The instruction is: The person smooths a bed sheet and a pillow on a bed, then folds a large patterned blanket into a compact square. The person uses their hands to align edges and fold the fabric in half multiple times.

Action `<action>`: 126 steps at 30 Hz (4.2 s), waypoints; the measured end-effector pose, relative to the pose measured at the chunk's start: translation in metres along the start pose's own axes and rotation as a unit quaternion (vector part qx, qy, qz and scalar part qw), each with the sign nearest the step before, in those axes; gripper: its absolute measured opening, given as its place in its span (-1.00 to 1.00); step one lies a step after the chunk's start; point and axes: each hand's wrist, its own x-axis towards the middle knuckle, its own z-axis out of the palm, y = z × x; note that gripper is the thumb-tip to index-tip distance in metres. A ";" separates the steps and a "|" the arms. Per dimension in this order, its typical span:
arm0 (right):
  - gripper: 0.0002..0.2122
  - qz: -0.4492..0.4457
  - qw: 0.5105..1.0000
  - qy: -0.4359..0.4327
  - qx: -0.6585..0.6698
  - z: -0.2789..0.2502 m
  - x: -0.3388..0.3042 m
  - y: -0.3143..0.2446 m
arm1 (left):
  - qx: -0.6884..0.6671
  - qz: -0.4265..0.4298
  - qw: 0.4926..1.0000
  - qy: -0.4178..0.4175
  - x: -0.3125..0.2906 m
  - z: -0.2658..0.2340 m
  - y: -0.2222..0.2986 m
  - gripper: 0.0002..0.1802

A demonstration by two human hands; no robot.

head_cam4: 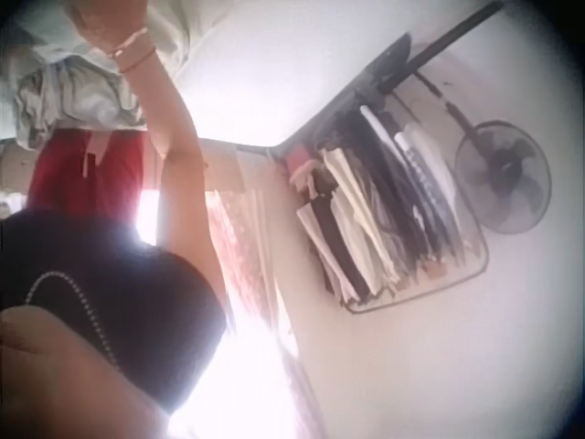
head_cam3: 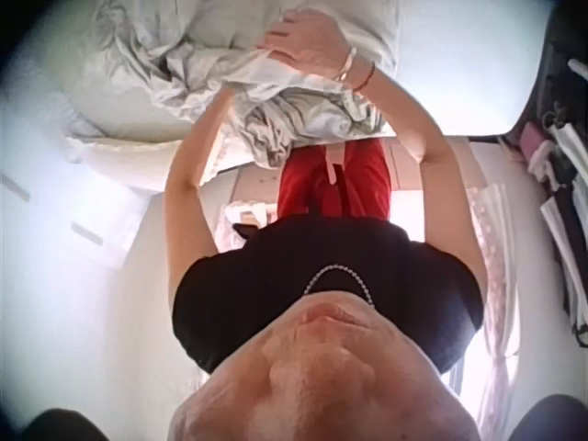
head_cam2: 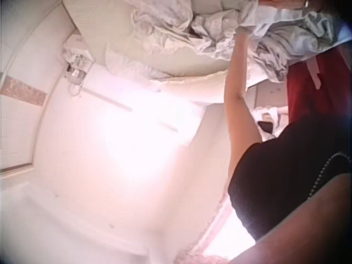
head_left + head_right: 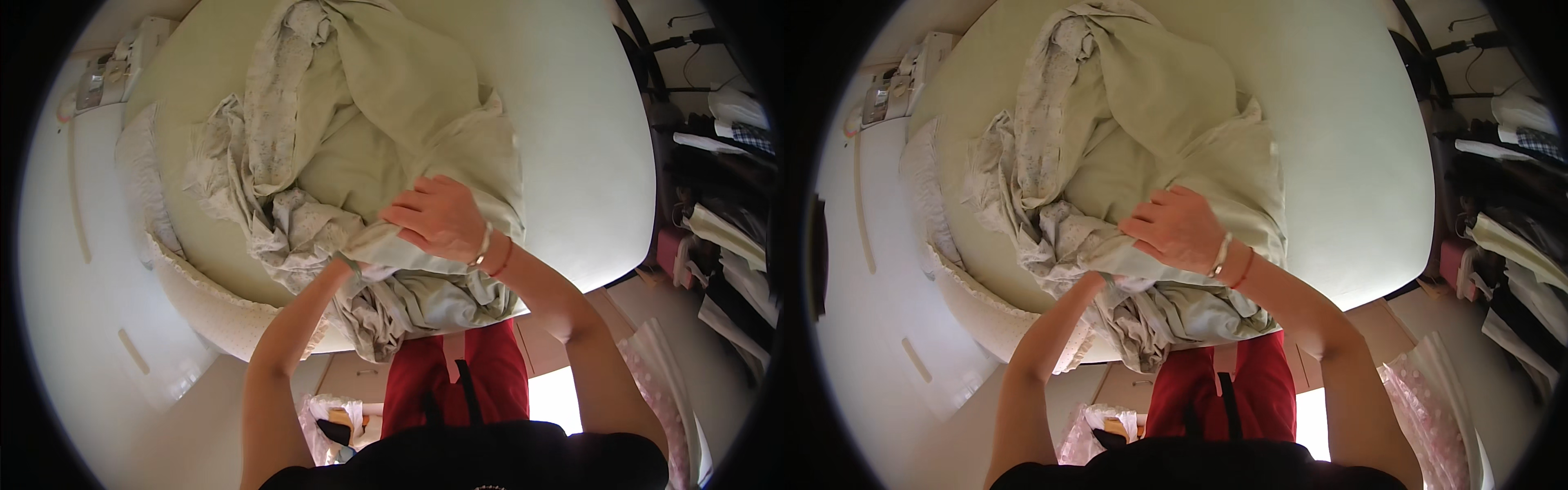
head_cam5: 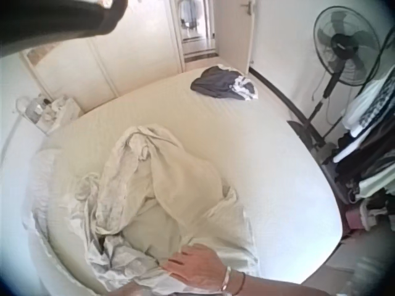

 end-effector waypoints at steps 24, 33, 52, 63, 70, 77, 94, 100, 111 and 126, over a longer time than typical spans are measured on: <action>-0.65 0.351 0.922 0.162 -0.036 0.026 -0.132 0.176 | -0.364 -0.041 0.927 0.078 0.010 0.005 0.189 -0.73; -0.48 0.552 0.788 0.127 0.240 0.027 -0.116 0.178 | -0.305 -0.104 0.936 -0.138 0.054 0.037 0.194 -0.70; -0.73 0.555 0.567 0.473 0.383 -0.032 -0.279 0.111 | -0.565 -0.219 0.792 0.076 0.253 0.024 0.137 -0.75; -0.65 0.494 0.503 0.130 0.697 -0.002 -0.247 0.046 | -0.419 0.058 0.881 0.213 0.243 -0.005 0.151 -0.61; -0.63 0.144 0.368 0.330 0.858 -0.079 -0.107 0.055 | -0.219 -0.289 0.911 0.197 0.003 0.028 0.070 -0.64; -0.78 0.204 0.584 0.297 0.727 -0.020 0.082 0.080 | -0.037 -0.224 0.965 0.131 -0.033 0.041 0.091 -0.18; -0.56 0.091 0.953 -0.047 -0.286 0.066 -0.013 0.172 | 0.357 -0.123 0.920 0.107 -0.027 0.004 -0.023 -0.53; -0.80 0.160 0.987 -0.002 -0.020 0.079 -0.026 0.182 | -0.011 -0.368 0.920 0.134 -0.026 -0.041 -0.012 -0.82; -0.78 0.303 0.699 -0.645 -0.059 -0.015 -0.308 0.119 | -0.095 -0.439 0.785 -0.427 -0.085 -0.008 0.004 -0.17; -0.24 0.270 0.931 -0.177 -0.171 -0.012 -0.134 0.124 | 0.141 -0.117 0.955 0.234 0.153 -0.094 0.009 -0.48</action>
